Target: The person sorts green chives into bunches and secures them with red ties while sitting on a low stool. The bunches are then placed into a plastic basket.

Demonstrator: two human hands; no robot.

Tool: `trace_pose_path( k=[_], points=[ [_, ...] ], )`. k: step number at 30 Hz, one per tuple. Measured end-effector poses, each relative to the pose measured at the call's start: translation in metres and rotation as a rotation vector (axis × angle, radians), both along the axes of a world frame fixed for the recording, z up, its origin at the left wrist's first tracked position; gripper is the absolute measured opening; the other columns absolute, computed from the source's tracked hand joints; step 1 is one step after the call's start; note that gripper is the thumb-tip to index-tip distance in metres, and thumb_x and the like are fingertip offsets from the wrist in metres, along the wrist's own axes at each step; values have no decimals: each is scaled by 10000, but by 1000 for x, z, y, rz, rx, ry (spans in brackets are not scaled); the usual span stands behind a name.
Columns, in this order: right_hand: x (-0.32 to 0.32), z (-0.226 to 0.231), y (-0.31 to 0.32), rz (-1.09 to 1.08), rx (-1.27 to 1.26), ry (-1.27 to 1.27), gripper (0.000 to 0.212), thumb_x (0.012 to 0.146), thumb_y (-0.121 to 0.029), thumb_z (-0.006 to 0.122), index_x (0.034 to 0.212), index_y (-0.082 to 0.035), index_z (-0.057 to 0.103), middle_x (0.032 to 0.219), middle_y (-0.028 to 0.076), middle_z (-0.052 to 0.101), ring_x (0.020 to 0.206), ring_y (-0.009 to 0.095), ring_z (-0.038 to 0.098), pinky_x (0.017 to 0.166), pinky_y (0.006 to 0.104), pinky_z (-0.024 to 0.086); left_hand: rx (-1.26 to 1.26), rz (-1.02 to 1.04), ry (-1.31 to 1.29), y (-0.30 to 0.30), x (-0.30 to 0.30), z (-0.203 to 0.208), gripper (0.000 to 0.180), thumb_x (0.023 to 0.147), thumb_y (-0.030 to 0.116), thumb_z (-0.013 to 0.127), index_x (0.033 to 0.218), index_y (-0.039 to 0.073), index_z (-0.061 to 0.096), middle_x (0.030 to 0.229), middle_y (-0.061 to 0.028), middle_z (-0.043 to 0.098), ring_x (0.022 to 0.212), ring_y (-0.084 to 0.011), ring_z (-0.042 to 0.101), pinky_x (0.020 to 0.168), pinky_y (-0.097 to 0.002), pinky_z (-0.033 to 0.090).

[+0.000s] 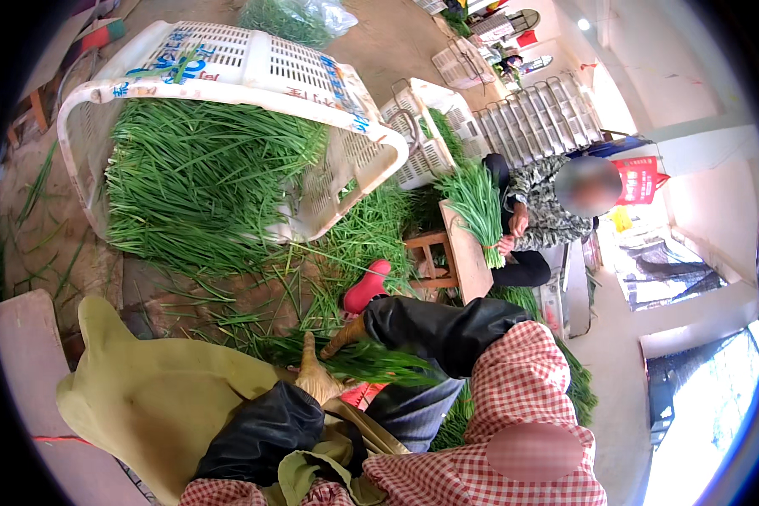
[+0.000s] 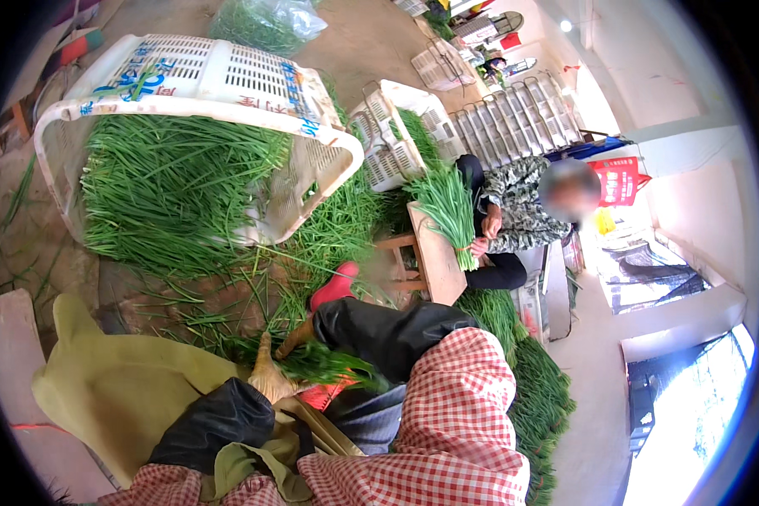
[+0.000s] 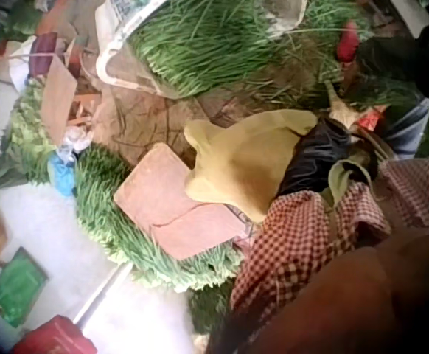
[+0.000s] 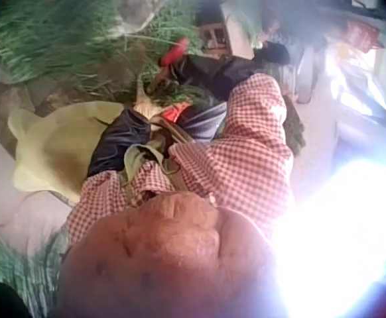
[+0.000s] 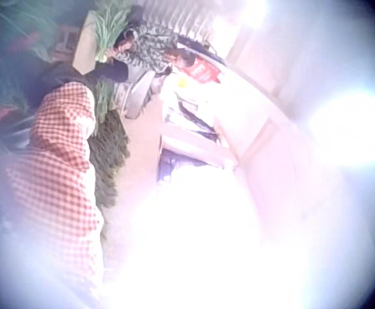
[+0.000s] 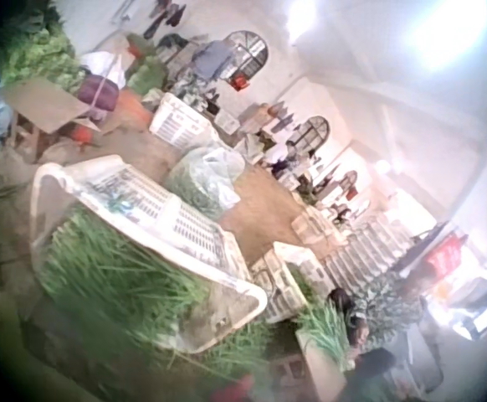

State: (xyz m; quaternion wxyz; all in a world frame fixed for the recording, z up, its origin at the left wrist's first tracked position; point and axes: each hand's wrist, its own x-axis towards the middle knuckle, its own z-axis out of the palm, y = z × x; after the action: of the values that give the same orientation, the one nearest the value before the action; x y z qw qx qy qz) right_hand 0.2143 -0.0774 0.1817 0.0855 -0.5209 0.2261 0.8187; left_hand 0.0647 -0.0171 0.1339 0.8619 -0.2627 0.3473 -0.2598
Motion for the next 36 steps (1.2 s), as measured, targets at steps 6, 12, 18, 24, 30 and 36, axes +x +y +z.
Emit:
trace_pose_path(
  k=[6,12,18,24,30,36],
  points=[
    [-37,-7,-15,660,288,-318,367,864,-356,599,1053,-44,640,1016,82,671,862,229,633,767,384,500,198,-269,-58,10,11,10,772,819,548,591,1336,30,345,1367,-236,388,1212,-423,433,930,-605,393],
    [-92,82,-55,610,553,-1127,439,886,-388,542,1153,-41,571,1092,122,627,951,277,611,772,408,489,207,-496,-129,31,-14,60,406,815,384,631,1021,37,580,1108,-181,574,997,-308,546,866,-492,449],
    [-139,84,-63,-839,907,-808,481,911,-543,478,1056,-94,569,925,0,583,792,145,542,743,307,453,646,-275,-595,62,-14,83,276,847,207,650,1073,58,596,830,-60,634,717,-193,624,670,-331,547],
    [-144,27,27,-1488,1356,-423,858,785,-718,473,1342,-73,379,1212,126,533,1038,270,588,810,428,544,1228,-529,-728,121,-104,151,262,884,252,597,1030,35,614,807,-8,614,634,-88,566,571,-230,494],
    [-99,49,59,-1729,1371,-401,794,820,-687,476,1291,-48,446,1170,156,566,986,281,593,830,439,539,1463,-890,-729,160,-181,240,246,874,225,611,1002,18,647,805,-30,633,608,-53,544,517,-186,445],
    [-33,-8,61,-1849,1315,-331,107,891,-189,568,880,-86,541,633,-24,478,554,131,460,554,298,453,1540,-1252,-449,165,-166,300,228,801,228,684,919,44,620,659,-21,608,477,-51,517,427,-191,423]
  ],
)
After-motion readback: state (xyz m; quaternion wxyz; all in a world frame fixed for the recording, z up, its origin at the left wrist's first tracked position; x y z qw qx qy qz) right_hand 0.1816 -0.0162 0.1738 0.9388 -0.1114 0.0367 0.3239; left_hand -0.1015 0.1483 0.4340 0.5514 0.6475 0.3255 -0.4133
